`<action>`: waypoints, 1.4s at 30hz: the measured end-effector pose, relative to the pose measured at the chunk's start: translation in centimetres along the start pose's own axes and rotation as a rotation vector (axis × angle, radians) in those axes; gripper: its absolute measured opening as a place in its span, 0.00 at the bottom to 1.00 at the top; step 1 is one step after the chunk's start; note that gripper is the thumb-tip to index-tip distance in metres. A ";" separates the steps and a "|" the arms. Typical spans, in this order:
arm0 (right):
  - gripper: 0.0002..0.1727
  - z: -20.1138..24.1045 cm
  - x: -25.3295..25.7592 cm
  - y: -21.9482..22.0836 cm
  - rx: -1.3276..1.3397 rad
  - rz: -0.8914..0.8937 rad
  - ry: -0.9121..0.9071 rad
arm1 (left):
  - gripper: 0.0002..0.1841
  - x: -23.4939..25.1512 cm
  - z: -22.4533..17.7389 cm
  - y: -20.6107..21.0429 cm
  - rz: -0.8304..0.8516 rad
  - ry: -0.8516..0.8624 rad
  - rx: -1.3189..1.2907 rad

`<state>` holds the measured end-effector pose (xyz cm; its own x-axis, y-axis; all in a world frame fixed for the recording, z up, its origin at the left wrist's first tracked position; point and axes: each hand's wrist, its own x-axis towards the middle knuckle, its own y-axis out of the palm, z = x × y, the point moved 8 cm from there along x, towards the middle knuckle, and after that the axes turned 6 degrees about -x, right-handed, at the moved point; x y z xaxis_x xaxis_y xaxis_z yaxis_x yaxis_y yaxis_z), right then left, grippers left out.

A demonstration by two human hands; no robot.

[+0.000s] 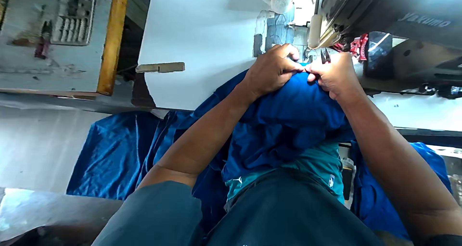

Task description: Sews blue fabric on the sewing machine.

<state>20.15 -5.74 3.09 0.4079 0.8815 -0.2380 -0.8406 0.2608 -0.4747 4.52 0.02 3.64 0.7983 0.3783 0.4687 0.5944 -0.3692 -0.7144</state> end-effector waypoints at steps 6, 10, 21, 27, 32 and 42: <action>0.09 0.5 -0.2 0.2 -0.023 -0.047 -0.080 | 0.14 -0.1 0.0 0.0 -0.007 0.002 0.017; 0.06 0.2 -0.2 0.2 -0.022 0.005 -0.037 | 0.15 -0.2 0.0 0.0 -0.007 0.007 0.026; 0.07 0.3 0.2 0.3 -0.110 -0.017 -0.087 | 0.15 -0.3 0.2 0.1 0.001 -0.020 0.026; 0.10 0.4 0.2 -0.1 -0.264 -0.169 -0.157 | 0.15 -0.3 0.3 0.2 0.000 -0.023 0.026; 0.13 0.6 -0.3 -0.1 -0.316 -0.256 -0.195 | 0.15 -0.3 0.3 0.3 0.008 -0.017 0.037; 0.13 0.4 0.0 -0.5 -0.384 -0.241 -0.166 | 0.17 -0.2 -0.4 0.3 0.018 0.026 0.069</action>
<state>20.46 -5.70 3.67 0.4862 0.8729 0.0410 -0.5242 0.3289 -0.7855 4.57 -0.45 3.55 0.8119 0.3490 0.4680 0.5722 -0.3166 -0.7565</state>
